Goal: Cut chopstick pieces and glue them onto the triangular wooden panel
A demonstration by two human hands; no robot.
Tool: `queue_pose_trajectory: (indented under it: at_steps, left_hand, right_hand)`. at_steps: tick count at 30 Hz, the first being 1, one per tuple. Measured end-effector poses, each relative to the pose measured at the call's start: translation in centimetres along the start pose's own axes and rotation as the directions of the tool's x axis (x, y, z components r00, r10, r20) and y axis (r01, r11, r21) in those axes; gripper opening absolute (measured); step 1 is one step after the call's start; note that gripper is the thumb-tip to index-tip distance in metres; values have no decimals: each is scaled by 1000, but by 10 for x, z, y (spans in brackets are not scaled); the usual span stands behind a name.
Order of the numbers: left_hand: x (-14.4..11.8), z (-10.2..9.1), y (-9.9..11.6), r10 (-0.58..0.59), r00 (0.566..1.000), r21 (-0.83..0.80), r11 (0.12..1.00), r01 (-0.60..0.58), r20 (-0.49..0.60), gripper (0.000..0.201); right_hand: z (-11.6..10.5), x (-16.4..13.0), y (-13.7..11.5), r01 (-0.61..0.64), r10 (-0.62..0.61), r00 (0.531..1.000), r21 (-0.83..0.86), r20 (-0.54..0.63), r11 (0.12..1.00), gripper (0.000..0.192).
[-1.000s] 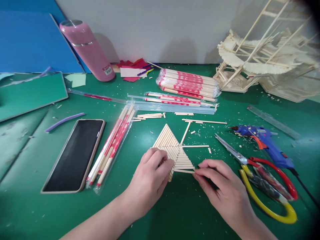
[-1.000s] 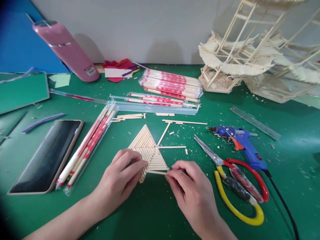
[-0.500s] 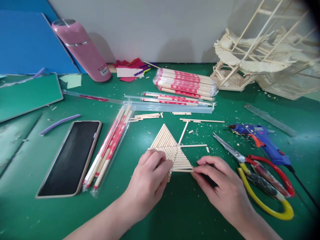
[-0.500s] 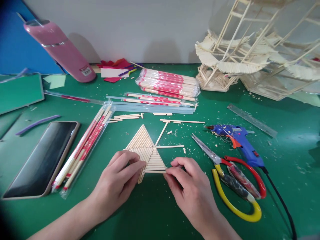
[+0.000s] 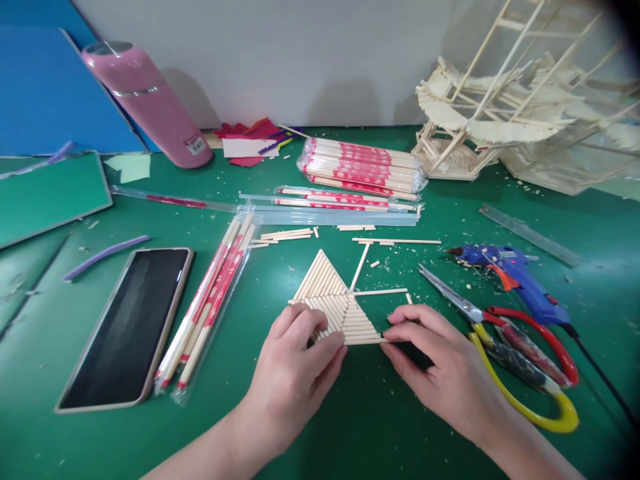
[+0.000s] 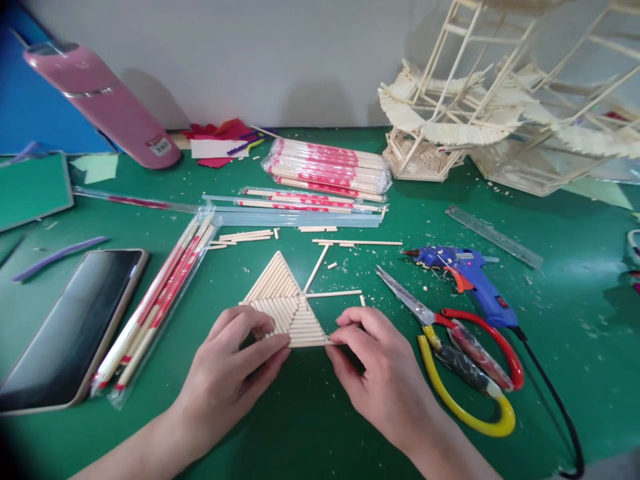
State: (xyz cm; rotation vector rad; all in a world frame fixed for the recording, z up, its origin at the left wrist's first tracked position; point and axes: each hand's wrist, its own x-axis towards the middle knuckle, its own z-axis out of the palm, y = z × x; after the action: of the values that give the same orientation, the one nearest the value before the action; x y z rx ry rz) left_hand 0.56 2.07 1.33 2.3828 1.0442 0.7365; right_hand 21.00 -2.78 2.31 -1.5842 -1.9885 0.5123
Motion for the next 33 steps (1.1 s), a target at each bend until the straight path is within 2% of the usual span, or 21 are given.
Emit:
queue_pose_trajectory:
  at_steps: [14, 33]
  left_hand:
    - [1, 0, 4, -14, 999, -11, 1000, 13, -33, 10]
    - [1, 3, 8, -41, 999, 28, 999, 42, -30, 9]
  right_hand:
    - [2, -1, 0, 8, -8, 1000, 9, 3, 1000, 10]
    - [1, 1, -2, -58, 57, 998, 27, 19, 998, 15]
